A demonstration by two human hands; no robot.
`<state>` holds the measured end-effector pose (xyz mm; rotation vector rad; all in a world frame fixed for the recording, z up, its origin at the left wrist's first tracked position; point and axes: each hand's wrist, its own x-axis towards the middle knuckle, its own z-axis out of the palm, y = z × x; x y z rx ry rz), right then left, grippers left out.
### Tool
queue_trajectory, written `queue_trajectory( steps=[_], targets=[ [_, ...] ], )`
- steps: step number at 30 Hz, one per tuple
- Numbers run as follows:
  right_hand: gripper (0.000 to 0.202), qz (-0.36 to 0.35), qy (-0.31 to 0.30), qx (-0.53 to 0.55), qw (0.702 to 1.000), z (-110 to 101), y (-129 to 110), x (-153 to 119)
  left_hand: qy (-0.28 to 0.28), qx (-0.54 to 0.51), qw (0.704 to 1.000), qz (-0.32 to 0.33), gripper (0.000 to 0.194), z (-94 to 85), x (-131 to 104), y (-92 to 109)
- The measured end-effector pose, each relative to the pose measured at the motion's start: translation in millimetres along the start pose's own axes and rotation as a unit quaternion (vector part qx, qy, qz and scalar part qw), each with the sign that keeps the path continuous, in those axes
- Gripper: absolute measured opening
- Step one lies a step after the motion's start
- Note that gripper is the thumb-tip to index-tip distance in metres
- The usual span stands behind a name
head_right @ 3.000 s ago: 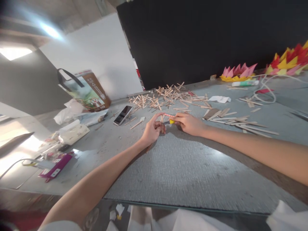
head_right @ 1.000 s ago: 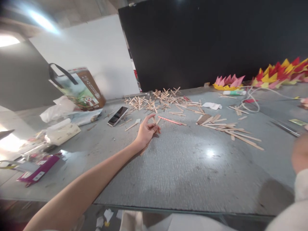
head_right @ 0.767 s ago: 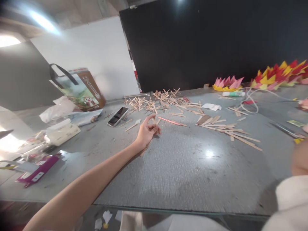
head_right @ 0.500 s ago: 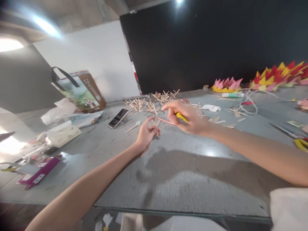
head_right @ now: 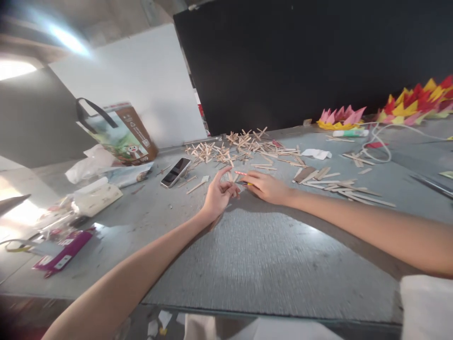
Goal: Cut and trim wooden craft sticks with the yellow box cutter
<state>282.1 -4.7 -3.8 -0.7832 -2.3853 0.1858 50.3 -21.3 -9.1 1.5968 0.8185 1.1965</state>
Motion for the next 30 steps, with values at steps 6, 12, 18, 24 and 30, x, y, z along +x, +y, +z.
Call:
queue_trajectory(
  steps=[6,12,18,24,30],
  targets=[
    [0.046,0.051,-0.011,-0.003,0.999,4,-2,0,-0.011,0.001,1.000,0.002,0.065,1.9,-1,1],
    [0.048,0.048,0.010,0.016,0.999,7,5,-2,-0.012,0.012,1.000,0.008,0.066,1.5,-1,0],
    [0.042,0.019,0.009,0.024,0.999,9,10,-1,-0.009,0.001,1.000,0.000,0.067,1.3,0,-2],
    [0.042,0.011,0.012,0.024,1.000,10,11,0,-0.007,-0.001,1.000,0.002,0.067,1.7,0,-2],
    [0.042,0.009,0.020,0.014,1.000,11,12,0,-0.009,0.000,1.000,-0.008,0.066,1.5,0,-1]
  ],
)
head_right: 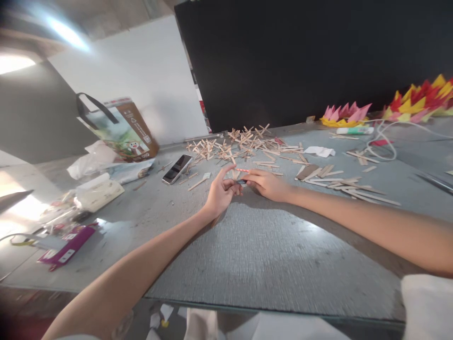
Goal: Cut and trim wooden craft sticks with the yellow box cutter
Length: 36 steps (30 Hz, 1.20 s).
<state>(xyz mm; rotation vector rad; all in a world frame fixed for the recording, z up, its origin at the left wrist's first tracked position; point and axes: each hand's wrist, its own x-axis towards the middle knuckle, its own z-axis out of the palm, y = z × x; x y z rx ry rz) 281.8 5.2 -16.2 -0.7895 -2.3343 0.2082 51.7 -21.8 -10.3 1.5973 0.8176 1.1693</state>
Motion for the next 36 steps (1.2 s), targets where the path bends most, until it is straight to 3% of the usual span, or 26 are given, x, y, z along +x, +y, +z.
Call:
queue_trajectory(
  steps=[27,36],
  targets=[
    [0.042,-0.007,0.007,0.009,1.000,1.6,3.0,-1.5,-0.010,0.029,1.000,0.007,0.065,-0.2,-1.6,2.5],
    [0.041,0.001,0.003,-0.004,1.000,-0.9,0.4,-0.1,-0.011,-0.005,1.000,0.008,0.067,-1.3,1.8,-3.0]
  ],
)
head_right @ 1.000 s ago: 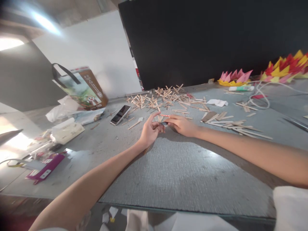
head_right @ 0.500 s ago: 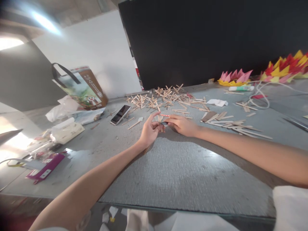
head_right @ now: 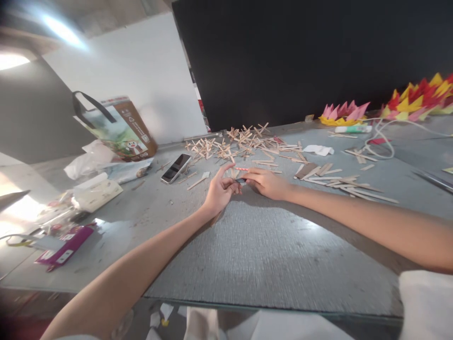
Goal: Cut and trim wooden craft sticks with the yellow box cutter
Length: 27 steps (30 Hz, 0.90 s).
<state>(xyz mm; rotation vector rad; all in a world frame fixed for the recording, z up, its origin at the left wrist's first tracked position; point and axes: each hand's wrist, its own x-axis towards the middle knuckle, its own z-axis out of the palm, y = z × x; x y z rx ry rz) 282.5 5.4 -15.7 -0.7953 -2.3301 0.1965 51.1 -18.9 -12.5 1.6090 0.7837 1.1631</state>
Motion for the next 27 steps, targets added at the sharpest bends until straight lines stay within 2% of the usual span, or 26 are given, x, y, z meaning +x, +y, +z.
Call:
queue_trajectory(
  steps=[6,13,22,27],
  targets=[
    [0.042,-0.019,0.000,-0.002,1.000,1,0,0,-0.002,-0.063,0.998,-0.028,0.066,-0.5,1,2],
    [0.041,-0.022,0.001,0.003,1.000,-2,-4,1,-0.011,-0.104,0.992,-0.072,0.075,-4.3,1,11],
    [0.039,-0.032,-0.002,0.002,0.999,-1,-2,1,-0.017,-0.081,0.995,-0.063,0.086,-1.4,0,10],
    [0.040,-0.031,0.000,-0.009,0.999,0,-2,1,-0.018,-0.074,0.996,-0.056,0.085,-0.5,0,7]
  ],
)
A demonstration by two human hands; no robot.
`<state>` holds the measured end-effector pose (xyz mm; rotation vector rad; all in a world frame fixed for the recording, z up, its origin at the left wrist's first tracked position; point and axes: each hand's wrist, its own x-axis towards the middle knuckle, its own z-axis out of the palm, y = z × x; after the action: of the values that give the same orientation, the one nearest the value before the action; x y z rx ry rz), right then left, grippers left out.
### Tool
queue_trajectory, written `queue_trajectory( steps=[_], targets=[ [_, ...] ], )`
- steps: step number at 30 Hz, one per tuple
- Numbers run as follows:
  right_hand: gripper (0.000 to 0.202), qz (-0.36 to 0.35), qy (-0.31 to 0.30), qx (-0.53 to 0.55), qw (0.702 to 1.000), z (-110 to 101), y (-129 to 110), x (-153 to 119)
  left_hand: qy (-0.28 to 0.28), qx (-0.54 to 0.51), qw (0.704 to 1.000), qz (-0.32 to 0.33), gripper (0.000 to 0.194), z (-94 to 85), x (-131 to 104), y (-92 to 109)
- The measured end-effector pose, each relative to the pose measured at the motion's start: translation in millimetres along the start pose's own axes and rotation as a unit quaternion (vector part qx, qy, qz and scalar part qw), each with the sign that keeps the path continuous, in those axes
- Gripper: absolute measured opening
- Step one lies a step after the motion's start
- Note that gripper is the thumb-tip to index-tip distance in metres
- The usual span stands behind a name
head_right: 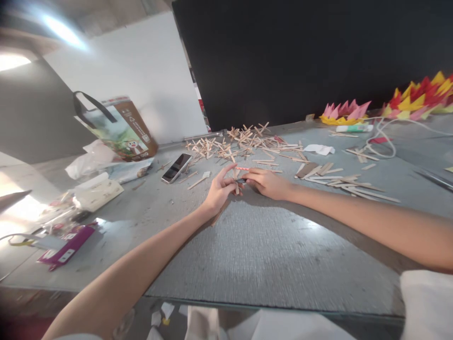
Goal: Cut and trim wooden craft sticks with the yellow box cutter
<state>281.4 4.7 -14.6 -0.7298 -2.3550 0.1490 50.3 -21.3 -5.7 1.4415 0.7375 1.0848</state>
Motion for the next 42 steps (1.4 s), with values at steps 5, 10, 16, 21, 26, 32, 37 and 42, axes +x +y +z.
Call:
queue_trajectory(
  steps=[5,10,16,21,26,32,37,42],
  targets=[
    [0.040,0.006,-0.003,0.008,1.000,0.1,-0.6,0.3,0.003,0.010,1.000,0.005,0.084,-0.6,0.2,-2.7],
    [0.042,0.015,-0.008,0.008,1.000,1.3,1.5,-0.4,0.002,0.009,1.000,0.002,0.083,0.1,-0.5,-0.8],
    [0.041,0.013,-0.009,0.007,1.000,1.1,1.3,-0.1,0.005,0.016,1.000,-0.001,0.083,0.9,-0.8,1.5],
    [0.041,0.019,-0.011,0.019,1.000,-0.9,-2.1,1.1,0.015,0.033,0.999,-0.002,0.077,2.0,-0.7,2.4],
    [0.042,0.023,-0.011,0.008,1.000,0.0,-1.2,0.5,0.016,0.030,0.999,-0.003,0.073,2.4,-1.5,2.9],
    [0.043,0.017,-0.020,-0.007,1.000,0.3,-1.5,0.5,0.017,0.029,0.999,-0.004,0.072,2.1,-1.6,1.8],
    [0.042,0.018,-0.020,0.008,1.000,-0.7,-2.5,1.4,0.015,0.028,0.999,-0.004,0.070,1.6,-1.6,1.6],
    [0.040,0.020,-0.023,0.008,1.000,-0.5,-1.6,1.4,0.017,0.032,0.999,-0.004,0.070,0.9,-0.7,-0.2]
  ],
)
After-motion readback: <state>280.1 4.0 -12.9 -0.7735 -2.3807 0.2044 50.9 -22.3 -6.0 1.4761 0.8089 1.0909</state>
